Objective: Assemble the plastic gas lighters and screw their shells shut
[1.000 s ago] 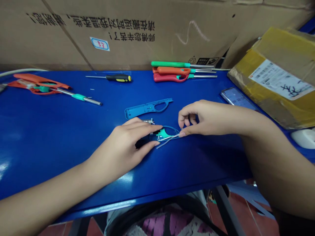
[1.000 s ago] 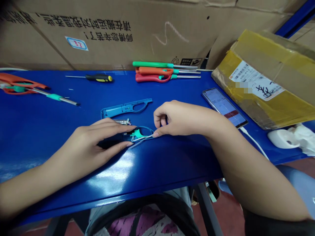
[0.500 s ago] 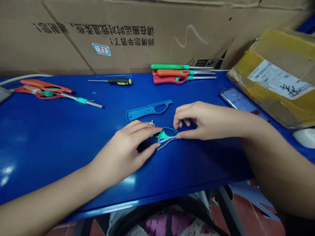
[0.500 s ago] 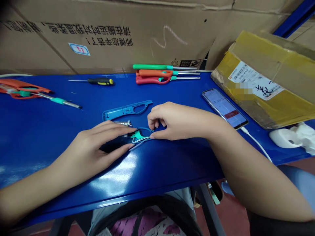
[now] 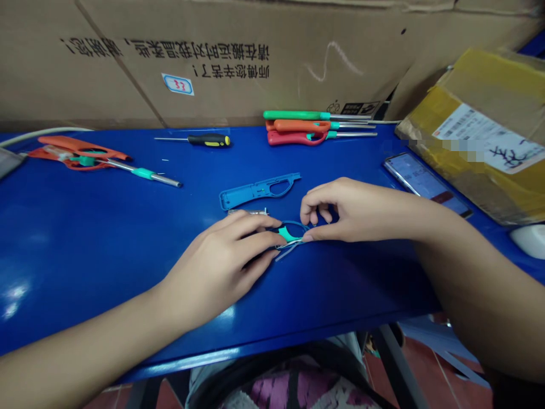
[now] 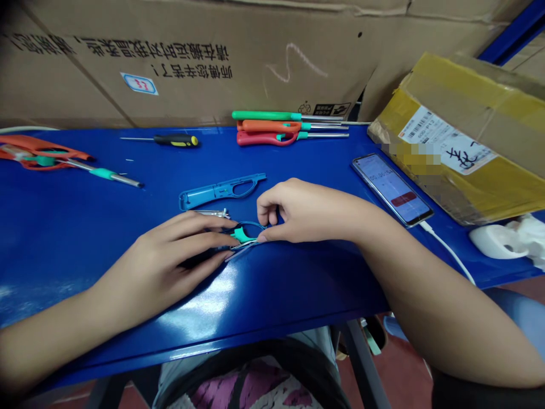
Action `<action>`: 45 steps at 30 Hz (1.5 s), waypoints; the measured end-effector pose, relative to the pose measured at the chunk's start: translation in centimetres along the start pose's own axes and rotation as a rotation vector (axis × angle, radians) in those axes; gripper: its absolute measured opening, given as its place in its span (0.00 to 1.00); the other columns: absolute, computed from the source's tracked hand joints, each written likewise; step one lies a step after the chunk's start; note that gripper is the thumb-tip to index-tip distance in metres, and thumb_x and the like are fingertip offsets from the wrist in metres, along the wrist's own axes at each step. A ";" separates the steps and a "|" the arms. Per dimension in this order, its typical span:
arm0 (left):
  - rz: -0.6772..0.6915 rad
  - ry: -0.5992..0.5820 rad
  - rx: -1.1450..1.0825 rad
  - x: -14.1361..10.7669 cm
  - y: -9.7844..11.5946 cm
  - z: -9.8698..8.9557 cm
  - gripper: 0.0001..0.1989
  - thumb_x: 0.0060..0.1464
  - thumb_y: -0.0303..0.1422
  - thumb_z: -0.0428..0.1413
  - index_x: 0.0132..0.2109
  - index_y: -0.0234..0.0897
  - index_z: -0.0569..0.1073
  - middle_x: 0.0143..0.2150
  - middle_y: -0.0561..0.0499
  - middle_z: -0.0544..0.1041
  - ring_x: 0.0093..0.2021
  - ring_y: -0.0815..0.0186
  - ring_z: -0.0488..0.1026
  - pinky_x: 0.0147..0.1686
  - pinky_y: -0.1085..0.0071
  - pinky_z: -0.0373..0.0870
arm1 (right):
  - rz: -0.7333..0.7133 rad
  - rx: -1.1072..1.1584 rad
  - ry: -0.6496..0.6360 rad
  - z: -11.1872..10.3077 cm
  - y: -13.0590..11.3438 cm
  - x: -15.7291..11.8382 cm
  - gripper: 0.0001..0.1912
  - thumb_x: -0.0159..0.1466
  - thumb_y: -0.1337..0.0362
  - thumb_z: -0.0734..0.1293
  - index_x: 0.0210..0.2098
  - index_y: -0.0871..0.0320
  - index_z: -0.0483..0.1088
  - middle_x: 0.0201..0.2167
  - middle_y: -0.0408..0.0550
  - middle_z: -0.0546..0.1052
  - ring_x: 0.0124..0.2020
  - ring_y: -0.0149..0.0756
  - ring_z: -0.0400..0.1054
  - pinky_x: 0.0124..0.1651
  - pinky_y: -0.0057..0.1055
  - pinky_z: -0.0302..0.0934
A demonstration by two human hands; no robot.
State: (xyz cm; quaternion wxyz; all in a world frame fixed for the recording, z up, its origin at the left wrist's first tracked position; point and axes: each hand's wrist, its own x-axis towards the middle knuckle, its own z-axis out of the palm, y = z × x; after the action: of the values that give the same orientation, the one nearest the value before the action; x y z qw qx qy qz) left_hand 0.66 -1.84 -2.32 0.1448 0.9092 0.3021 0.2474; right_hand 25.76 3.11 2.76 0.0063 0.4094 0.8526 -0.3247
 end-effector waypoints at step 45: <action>0.047 0.026 0.057 0.0 -0.2 0.3 0.09 0.62 0.28 0.59 0.48 0.39 0.80 0.51 0.46 0.81 0.49 0.56 0.79 0.51 0.54 0.77 | -0.224 -0.143 0.144 1.2 -0.6 -0.1 0.10 0.65 0.65 0.68 0.44 0.56 0.78 0.42 0.46 0.79 0.41 0.36 0.72 0.43 0.31 0.62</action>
State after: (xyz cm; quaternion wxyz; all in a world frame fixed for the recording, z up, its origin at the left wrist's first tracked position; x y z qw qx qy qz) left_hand 0.71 -1.74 -2.68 0.1090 0.9165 0.2892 0.2539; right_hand 25.07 2.12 2.21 -0.0620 0.3327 0.9121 -0.2316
